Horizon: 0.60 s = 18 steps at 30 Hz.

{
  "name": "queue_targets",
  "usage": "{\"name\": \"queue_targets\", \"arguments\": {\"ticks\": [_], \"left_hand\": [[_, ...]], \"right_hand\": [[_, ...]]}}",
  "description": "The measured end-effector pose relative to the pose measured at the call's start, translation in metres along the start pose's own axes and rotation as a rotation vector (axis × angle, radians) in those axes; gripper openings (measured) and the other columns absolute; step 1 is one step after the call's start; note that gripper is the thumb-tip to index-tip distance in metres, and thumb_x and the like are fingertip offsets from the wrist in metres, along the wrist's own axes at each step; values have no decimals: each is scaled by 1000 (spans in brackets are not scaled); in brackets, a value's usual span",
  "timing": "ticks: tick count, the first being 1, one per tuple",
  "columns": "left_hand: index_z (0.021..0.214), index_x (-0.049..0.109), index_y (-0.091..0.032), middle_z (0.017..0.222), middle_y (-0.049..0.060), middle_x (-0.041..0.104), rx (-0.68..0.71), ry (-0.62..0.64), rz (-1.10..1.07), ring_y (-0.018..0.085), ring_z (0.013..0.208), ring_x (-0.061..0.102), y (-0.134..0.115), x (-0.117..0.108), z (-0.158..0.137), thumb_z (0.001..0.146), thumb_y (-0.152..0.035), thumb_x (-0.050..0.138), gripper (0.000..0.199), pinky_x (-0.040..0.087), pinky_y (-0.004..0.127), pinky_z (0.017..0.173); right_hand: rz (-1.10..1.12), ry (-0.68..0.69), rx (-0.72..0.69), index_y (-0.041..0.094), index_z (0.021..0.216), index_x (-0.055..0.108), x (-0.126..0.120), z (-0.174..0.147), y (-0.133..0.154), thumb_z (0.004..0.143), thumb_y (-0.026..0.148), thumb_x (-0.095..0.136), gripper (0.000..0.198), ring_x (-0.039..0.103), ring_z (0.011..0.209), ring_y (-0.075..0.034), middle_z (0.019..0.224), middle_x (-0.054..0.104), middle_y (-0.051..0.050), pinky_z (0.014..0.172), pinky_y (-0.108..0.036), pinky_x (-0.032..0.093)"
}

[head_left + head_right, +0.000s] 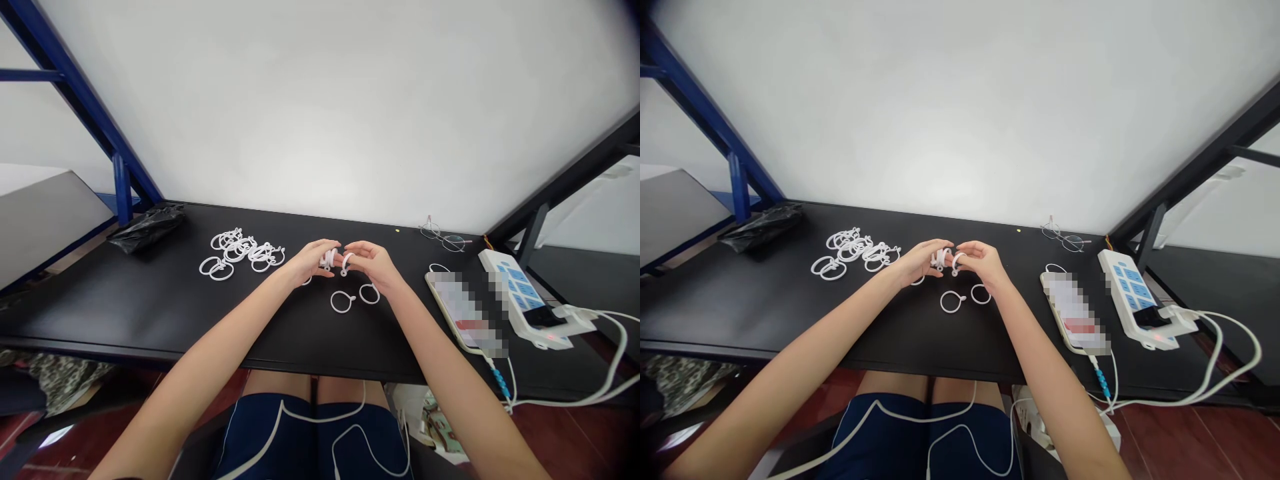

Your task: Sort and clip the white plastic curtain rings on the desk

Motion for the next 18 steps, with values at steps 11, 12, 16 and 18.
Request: {"name": "queue_targets", "arguments": {"ticks": [11, 12, 16, 18], "left_hand": [[100, 65, -16, 87, 8, 67, -15, 120, -67, 18, 80, 65, -3, 9, -3, 82, -40, 67, 30, 54, 26, 61], [100, 65, -16, 87, 8, 67, -20, 145, -82, 17, 79, 65, -3, 10, -3, 82, -40, 66, 30, 54, 24, 60], [112, 62, -22, 96, 8, 69, -36, 244, -145, 19, 88, 67, -4, 10, -6, 86, -43, 61, 34, 53, 24, 61], [121, 59, -24, 104, 10, 70, -22, 280, -158, 22, 96, 66, -6, 11, -9, 87, -47, 57, 41, 52, 25, 64]], "right_hand": [[-49, -61, -38, 18, 71, 73, 1, 0, 1, 56, 32, 83, 23, 52, 51, -8, 62, 65, 1, 39, -20, 33], [-15, -55, -15, 18, 71, 73, 2, 0, 1, 55, 31, 83, 23, 50, 49, -8, 60, 64, 1, 38, -20, 31], [135, -46, 77, 19, 72, 73, 2, 0, 0, 52, 28, 84, 24, 59, 59, -10, 71, 70, -1, 48, -21, 44], [150, -63, 77, 20, 73, 73, 0, 0, 1, 53, 27, 83, 23, 62, 66, -12, 81, 72, -2, 56, -24, 49]]}}
Point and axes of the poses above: each hand's wrist, its own z-axis towards the middle knuckle, its own x-axis out of the palm, y = z × x, the point moved 4 cm from there along z, towards the middle knuckle
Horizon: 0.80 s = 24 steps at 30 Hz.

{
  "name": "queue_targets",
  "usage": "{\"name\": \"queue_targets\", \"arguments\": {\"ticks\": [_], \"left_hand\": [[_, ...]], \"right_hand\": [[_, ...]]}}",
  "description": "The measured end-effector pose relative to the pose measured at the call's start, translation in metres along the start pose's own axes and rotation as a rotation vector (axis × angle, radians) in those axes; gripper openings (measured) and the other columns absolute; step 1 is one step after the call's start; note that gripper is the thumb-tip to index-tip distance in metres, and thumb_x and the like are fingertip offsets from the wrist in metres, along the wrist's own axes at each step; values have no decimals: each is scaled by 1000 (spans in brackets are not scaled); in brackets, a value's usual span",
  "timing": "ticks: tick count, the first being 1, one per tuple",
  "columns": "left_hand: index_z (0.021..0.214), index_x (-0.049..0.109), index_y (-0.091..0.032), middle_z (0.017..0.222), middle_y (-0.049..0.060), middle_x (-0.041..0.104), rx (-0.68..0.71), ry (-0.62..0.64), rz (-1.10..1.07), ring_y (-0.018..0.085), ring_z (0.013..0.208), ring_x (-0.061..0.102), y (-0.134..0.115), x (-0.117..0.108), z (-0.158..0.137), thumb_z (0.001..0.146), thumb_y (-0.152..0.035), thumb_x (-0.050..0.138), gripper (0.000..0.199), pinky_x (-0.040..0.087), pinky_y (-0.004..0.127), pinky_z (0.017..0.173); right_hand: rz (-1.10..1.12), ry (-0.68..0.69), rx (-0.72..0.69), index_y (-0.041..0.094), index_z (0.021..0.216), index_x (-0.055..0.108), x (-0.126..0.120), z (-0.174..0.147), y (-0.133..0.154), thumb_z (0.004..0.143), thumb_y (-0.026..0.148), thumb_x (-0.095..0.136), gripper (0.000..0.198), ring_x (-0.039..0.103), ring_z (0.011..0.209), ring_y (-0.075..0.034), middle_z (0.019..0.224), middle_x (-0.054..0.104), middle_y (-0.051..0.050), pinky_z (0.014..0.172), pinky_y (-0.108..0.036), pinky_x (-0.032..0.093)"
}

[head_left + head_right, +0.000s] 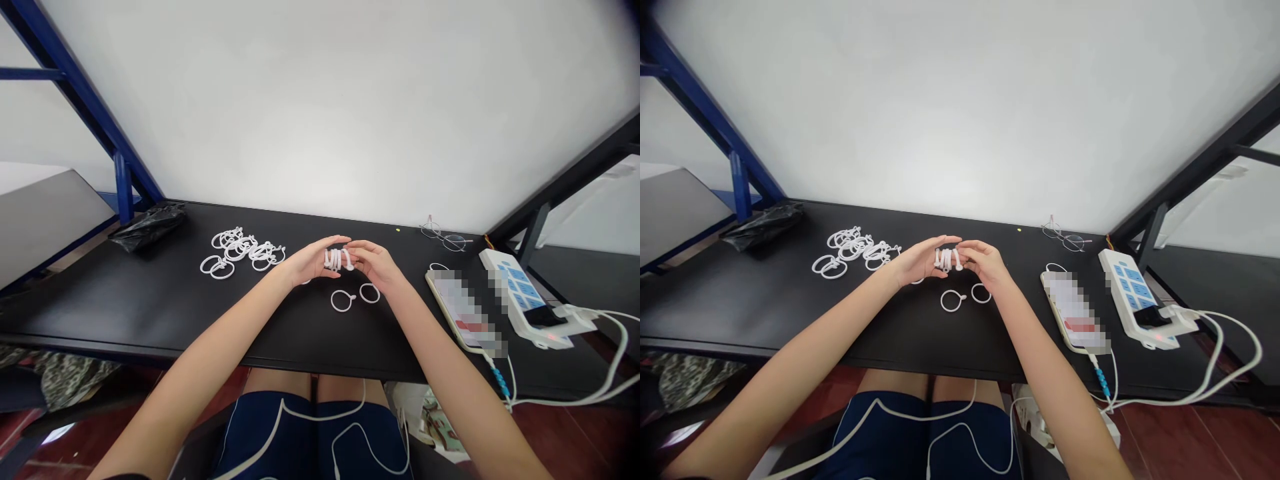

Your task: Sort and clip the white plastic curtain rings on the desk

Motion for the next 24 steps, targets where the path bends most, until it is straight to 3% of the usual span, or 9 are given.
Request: {"name": "queue_targets", "arguments": {"ticks": [6, 12, 14, 20, 24], "left_hand": [[128, 56, -16, 126, 18, 63, 39, 38, -57, 27, 116, 59, -9, 4, -5, 91, -59, 40, 59, 51, 28, 70], [128, 57, -11, 123, 20, 64, 76, 95, -133, 29, 112, 60, -15, 6, -8, 90, -67, 28, 73, 51, 27, 63], [131, 55, -14, 123, 19, 64, 93, 75, -132, 28, 109, 61, -16, 6, -9, 89, -68, 28, 74, 51, 28, 62], [134, 52, -14, 131, 20, 59, 153, 45, -154, 29, 105, 62, -19, 5, -9, 87, -73, 26, 79, 53, 33, 70], [135, 52, -16, 129, 19, 60, 128, 43, -77, 29, 106, 61, -17, 4, -8, 88, -71, 26, 77, 53, 33, 68]], "right_hand": [[25, -22, -61, 21, 76, 71, 0, -1, 7, 60, 35, 82, 24, 65, 80, -16, 87, 73, -3, 70, -27, 53], [82, 320, 30, 22, 98, 68, 29, -11, 6, 83, 62, 55, 45, 67, 98, -22, 100, 73, -7, 86, -35, 53], [80, 357, 68, 21, 98, 67, 32, -12, 3, 85, 63, 51, 47, 68, 95, -23, 99, 73, -8, 86, -37, 54], [64, 280, 163, 22, 91, 62, 21, -9, 0, 90, 60, 48, 40, 72, 76, -20, 82, 76, -7, 70, -31, 55], [45, 243, 136, 18, 92, 64, 19, -9, 2, 94, 54, 45, 40, 72, 69, -19, 76, 76, -9, 65, -28, 55]]}}
Point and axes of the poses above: each hand's wrist, its own z-axis towards the middle knuckle, its own x-axis out of the palm, y = z × x, the point moved 4 cm from there along z, towards the middle knuckle
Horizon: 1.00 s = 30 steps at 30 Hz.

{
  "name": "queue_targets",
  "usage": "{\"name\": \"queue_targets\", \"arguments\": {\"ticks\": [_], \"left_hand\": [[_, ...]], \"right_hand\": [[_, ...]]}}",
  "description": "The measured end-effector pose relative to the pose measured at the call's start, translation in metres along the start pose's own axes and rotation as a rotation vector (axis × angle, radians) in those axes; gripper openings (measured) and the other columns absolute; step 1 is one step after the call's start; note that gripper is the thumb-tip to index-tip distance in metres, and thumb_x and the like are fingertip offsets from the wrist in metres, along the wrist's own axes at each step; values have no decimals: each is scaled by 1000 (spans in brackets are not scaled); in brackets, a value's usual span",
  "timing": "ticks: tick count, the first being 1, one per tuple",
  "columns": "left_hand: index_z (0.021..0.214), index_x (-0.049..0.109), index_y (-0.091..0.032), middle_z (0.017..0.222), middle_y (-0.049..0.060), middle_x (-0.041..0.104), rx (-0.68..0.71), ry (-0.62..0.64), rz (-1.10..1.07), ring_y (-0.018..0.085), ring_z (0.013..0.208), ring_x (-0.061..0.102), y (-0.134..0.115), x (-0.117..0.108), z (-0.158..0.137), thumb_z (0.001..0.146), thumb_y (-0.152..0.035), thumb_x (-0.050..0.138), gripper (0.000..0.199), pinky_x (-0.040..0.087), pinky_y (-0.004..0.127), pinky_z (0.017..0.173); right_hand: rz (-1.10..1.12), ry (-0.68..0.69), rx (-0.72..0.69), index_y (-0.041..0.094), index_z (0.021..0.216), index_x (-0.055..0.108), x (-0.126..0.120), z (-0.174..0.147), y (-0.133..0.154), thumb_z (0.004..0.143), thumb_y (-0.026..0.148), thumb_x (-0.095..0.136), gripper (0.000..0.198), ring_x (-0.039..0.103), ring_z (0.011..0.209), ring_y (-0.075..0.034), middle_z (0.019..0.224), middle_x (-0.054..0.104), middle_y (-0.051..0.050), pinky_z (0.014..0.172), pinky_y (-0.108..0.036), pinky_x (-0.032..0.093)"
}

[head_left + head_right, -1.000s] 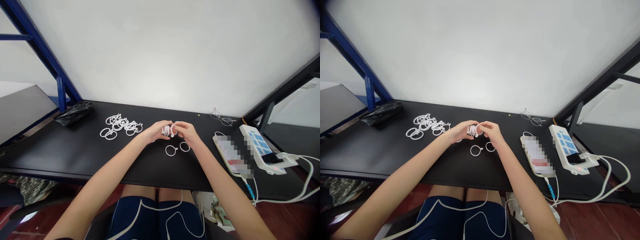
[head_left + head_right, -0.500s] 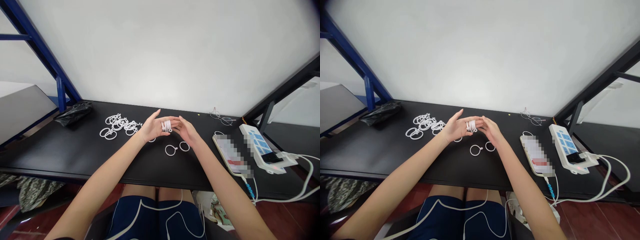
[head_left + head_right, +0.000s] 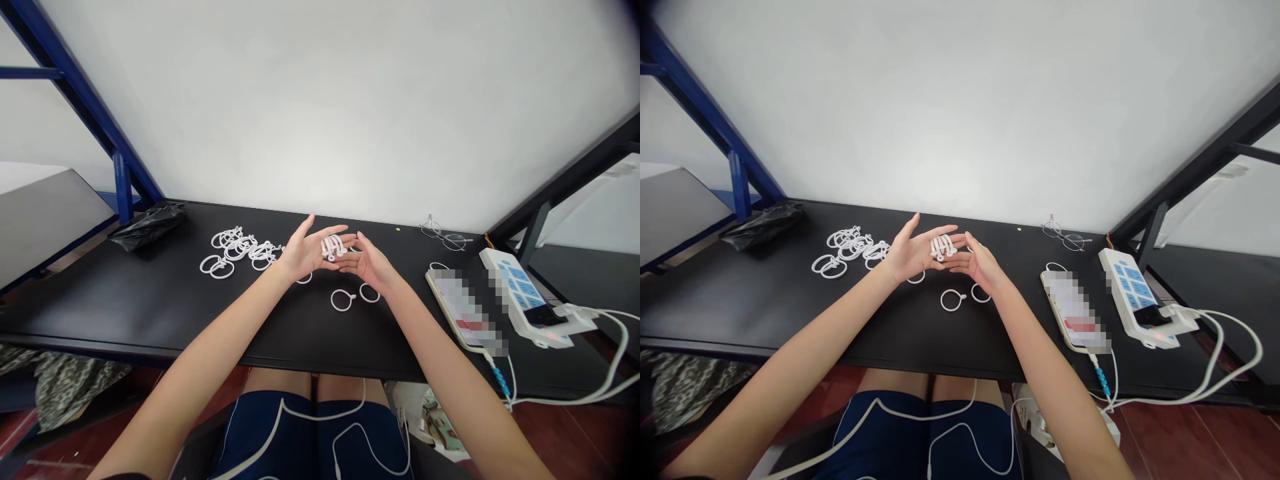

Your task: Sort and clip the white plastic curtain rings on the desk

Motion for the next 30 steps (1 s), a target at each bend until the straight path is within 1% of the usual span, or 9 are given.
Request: {"name": "queue_targets", "arguments": {"ticks": [6, 10, 12, 15, 17, 19, 22, 25, 30], "left_hand": [[129, 56, -14, 125, 17, 62, -38, 22, 44, 24, 95, 61, 7, -5, 5, 91, -67, 27, 72, 54, 33, 69], [129, 57, -12, 115, 16, 66, -31, 11, 6, 24, 92, 63, 7, -8, 6, 91, -66, 28, 72, 54, 33, 70], [129, 57, -10, 114, 17, 67, -36, 2, -45, 24, 92, 63, 6, -9, 6, 91, -66, 28, 74, 54, 32, 70], [129, 56, -7, 121, 19, 65, -40, -8, -143, 24, 96, 64, 3, -12, 4, 91, -65, 29, 75, 53, 28, 66], [130, 55, -5, 126, 21, 62, -49, -3, -188, 23, 96, 64, 2, -13, 4, 92, -65, 29, 76, 52, 26, 62], [131, 55, -3, 127, 22, 61, -55, 15, -216, 23, 94, 66, 3, -13, 4, 91, -65, 30, 78, 52, 25, 59], [132, 53, -1, 128, 24, 60, 1, 30, -266, 27, 104, 64, 2, -8, 3, 90, -66, 30, 80, 54, 27, 64], [133, 50, 1, 128, 25, 59, 40, 30, -320, 30, 116, 59, 1, -3, 1, 90, -65, 29, 82, 55, 30, 72], [137, 44, 0, 127, 26, 59, 12, 72, -415, 30, 111, 60, -1, 0, -2, 90, -67, 26, 84, 55, 32, 70]], "right_hand": [[-66, -62, -82, 18, 95, 62, 1, -2, 5, 92, 49, 51, 34, 72, 66, -18, 77, 77, -9, 67, -28, 56], [-120, -26, -128, 18, 100, 63, 0, -5, 8, 81, 44, 67, 32, 73, 74, -19, 83, 77, -8, 68, -28, 55], [-188, -28, -176, 19, 103, 63, -2, -5, 10, 74, 40, 76, 38, 72, 68, -17, 78, 76, -5, 64, -26, 54], [-302, -120, -301, 19, 103, 62, -8, -5, 14, 66, 38, 82, 46, 59, 50, -11, 62, 67, 3, 49, -22, 48], [-345, -161, -352, 19, 97, 63, -11, -4, 14, 62, 37, 84, 45, 54, 50, -9, 66, 65, 3, 42, -20, 44], [-373, -132, -360, 18, 89, 63, -10, -3, 12, 59, 36, 85, 41, 55, 56, -9, 79, 66, 0, 41, -20, 43], [-407, -73, -398, 17, 85, 65, -1, -4, 8, 60, 36, 85, 37, 57, 62, -11, 80, 66, -1, 44, -22, 46], [-412, -83, -458, 17, 80, 68, 7, -6, 4, 61, 36, 84, 31, 60, 65, -14, 75, 65, -1, 48, -25, 49], [-380, -150, -460, 18, 82, 71, 11, -5, -5, 64, 37, 82, 28, 59, 56, -13, 62, 65, 0, 50, -27, 50]]}}
Point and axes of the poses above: each hand's wrist, its own z-axis towards the middle knuckle, its own x-axis out of the palm, y = z × x, the point moved 4 cm from there along z, towards the middle knuckle
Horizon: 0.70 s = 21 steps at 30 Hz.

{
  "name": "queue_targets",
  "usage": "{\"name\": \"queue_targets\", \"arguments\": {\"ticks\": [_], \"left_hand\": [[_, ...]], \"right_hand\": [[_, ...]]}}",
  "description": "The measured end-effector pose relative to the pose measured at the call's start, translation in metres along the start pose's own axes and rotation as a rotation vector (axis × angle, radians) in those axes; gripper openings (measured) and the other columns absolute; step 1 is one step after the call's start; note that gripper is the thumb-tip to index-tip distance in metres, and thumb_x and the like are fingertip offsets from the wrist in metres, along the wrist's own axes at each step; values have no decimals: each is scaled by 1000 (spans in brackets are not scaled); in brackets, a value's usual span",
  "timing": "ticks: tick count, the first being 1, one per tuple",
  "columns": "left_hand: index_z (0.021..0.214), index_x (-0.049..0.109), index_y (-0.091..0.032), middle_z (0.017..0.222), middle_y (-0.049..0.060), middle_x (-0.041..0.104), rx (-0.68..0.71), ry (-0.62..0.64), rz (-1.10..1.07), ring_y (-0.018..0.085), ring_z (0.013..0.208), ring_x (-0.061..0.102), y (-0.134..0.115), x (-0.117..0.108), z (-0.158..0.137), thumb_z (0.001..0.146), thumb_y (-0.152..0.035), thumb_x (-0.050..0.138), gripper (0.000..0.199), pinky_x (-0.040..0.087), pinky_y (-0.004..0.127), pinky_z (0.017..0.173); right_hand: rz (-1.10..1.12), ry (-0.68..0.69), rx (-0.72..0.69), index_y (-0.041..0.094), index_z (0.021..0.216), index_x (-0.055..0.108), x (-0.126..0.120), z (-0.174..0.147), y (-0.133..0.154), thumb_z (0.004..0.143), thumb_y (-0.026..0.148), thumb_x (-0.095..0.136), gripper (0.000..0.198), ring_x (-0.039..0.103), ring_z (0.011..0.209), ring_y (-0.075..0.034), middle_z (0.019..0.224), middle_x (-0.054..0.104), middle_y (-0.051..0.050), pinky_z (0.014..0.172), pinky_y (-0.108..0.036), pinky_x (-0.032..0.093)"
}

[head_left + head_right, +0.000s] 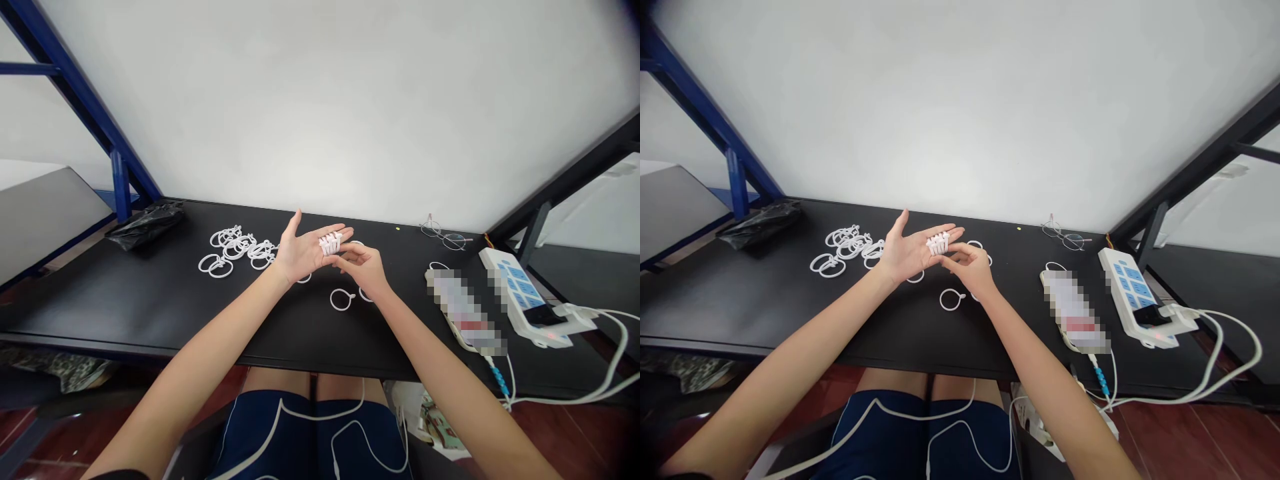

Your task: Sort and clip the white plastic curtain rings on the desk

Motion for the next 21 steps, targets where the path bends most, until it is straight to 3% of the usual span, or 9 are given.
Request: {"name": "queue_targets", "arguments": {"ticks": [4, 9, 17, 21], "left_hand": [[136, 43, -3, 126, 25, 58, -64, 32, -65, 31, 105, 61, 1, -2, 0, 86, -73, 27, 87, 53, 43, 82], [138, 41, -4, 127, 25, 57, -100, 57, -31, 34, 113, 56, 3, -4, 2, 85, -77, 23, 92, 48, 51, 89], [137, 46, -9, 128, 22, 56, -123, 71, 77, 29, 99, 58, 8, 0, 2, 81, -81, 20, 94, 45, 47, 90], [136, 48, -10, 130, 21, 56, -126, 87, 89, 30, 108, 55, 10, 4, 1, 81, -81, 22, 94, 40, 47, 95]], "right_hand": [[61, -57, 38, 18, 75, 69, 0, 0, -7, 61, 36, 84, 28, 57, 52, -12, 59, 64, 1, 49, -25, 48], [124, -117, 42, 19, 69, 62, 1, -2, -8, 61, 35, 85, 29, 57, 54, -11, 65, 65, 2, 50, -25, 49], [74, -132, 10, 22, 74, 52, 0, -1, 1, 56, 38, 87, 43, 61, 58, -13, 70, 65, 3, 53, -26, 52], [-1, -174, -44, 22, 74, 48, -7, -1, 7, 56, 40, 87, 47, 57, 53, -11, 67, 64, 3, 49, -25, 47]]}}
Point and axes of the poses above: each hand's wrist, its own z-axis towards the middle knuckle, its own x-axis out of the palm, y = z × x, the point moved 4 cm from there along z, towards the middle knuckle
